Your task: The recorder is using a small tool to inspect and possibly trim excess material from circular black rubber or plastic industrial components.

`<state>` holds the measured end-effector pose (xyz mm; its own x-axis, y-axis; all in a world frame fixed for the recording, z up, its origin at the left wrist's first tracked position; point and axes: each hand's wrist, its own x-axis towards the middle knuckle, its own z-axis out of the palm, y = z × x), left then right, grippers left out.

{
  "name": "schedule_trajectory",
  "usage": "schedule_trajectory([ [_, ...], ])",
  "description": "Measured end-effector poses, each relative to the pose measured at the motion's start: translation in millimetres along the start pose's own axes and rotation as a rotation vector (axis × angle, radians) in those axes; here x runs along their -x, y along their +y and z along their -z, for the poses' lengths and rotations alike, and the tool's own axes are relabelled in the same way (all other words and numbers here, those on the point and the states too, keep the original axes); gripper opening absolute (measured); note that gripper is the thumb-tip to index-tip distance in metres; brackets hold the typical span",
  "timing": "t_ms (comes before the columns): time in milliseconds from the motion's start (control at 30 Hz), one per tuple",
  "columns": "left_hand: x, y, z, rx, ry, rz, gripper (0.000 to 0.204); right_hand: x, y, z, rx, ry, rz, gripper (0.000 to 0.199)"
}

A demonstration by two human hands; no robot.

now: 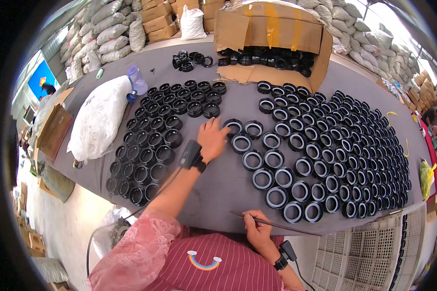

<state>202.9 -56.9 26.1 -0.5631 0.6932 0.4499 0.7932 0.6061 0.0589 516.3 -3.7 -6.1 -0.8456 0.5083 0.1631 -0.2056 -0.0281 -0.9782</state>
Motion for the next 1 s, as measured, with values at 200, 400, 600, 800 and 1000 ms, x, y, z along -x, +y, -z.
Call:
schedule_trajectory([
  [200,-19,-12,-12,-0.029,-0.106,-0.010,0.030,5,-4,7,0.016,0.024,0.016,0.011],
  [400,17,2,43,0.002,-0.046,-0.037,0.020,5,-21,11,0.061,0.158,-0.013,0.011],
  [600,124,50,92,0.284,-0.136,-0.377,0.016,10,-34,18,0.124,0.195,-0.042,0.014],
  [800,174,56,83,0.679,-0.309,-0.169,0.034,4,-18,8,0.099,0.058,-0.019,0.011],
  [1000,195,56,75,0.761,-0.188,-0.149,0.038,-17,-14,3,0.397,-0.094,0.310,0.002],
])
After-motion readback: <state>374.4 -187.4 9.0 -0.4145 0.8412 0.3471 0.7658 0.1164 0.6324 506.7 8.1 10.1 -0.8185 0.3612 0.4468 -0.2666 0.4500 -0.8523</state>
